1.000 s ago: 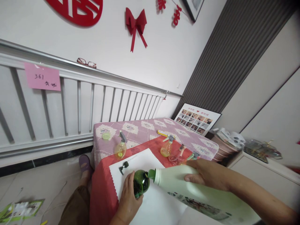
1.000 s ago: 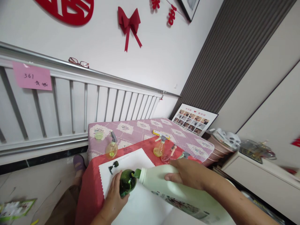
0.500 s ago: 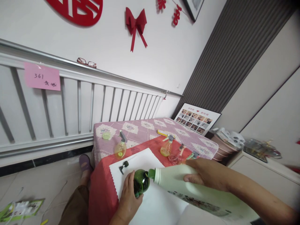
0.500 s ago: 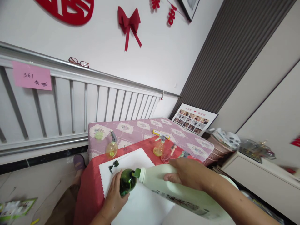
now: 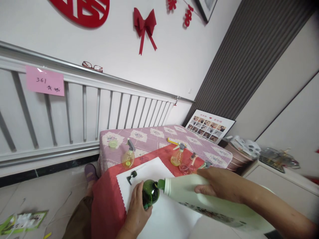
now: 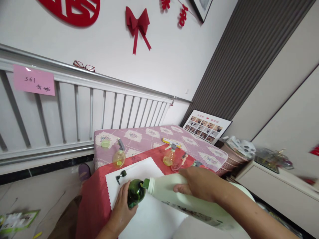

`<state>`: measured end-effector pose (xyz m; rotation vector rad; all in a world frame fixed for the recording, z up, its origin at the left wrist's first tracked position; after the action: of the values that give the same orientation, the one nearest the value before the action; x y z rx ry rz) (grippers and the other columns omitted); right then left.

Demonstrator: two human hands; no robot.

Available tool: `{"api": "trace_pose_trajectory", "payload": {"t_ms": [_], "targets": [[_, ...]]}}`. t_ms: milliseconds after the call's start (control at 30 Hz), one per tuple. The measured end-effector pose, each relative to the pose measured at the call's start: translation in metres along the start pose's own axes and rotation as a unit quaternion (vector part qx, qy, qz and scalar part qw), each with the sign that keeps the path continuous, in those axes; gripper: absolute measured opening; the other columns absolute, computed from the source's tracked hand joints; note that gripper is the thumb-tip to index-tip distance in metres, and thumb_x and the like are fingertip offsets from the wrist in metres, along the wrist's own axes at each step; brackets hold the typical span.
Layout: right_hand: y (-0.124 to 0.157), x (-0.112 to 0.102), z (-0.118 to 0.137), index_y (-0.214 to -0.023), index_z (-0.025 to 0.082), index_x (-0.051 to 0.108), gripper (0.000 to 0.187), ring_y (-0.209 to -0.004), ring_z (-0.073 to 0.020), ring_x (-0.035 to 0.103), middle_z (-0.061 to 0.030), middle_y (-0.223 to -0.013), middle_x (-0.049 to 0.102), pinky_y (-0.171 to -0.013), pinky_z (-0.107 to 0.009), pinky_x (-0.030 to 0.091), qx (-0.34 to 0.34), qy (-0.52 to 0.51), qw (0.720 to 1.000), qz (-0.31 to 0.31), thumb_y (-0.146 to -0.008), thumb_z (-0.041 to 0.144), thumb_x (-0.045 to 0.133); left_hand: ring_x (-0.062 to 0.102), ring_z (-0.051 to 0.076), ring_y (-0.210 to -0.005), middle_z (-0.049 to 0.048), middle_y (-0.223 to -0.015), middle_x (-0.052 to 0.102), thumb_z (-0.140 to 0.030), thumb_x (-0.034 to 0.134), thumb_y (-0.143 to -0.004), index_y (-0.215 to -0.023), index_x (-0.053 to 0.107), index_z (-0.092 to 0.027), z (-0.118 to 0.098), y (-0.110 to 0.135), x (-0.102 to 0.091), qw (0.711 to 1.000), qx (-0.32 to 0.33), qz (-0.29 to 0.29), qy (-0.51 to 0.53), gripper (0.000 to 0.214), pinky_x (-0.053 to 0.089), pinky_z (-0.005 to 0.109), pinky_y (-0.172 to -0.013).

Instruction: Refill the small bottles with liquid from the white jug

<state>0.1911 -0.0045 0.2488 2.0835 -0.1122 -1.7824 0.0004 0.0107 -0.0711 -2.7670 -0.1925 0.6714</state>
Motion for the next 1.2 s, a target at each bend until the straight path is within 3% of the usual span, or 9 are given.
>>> {"api": "trace_pose_trajectory", "payload": {"t_ms": [1200], "targets": [[0.000, -0.001, 0.002, -0.087, 0.023, 0.059, 0.032, -0.086, -0.0335, 0.066, -0.0126, -0.097, 0.072, -0.068, -0.038, 0.042, -0.004, 0.011, 1.000, -0.004, -0.085, 0.053, 0.050, 0.035, 0.030, -0.143, 0.0154, -0.152, 0.038, -0.012, 0.060, -0.066, -0.147, 0.027, -0.019, 0.008, -0.001, 0.002, 0.999, -0.008, -0.001, 0.040, 0.088, 0.034, 0.049, -0.118]]}}
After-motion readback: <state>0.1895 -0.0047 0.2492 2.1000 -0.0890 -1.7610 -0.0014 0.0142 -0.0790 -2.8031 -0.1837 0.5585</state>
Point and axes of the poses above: each hand's wrist, its own y-axis away from the middle knuckle, its own x-axis out of the palm, z = x × y, the point moved 4 cm from there along -y, towards the middle knuckle
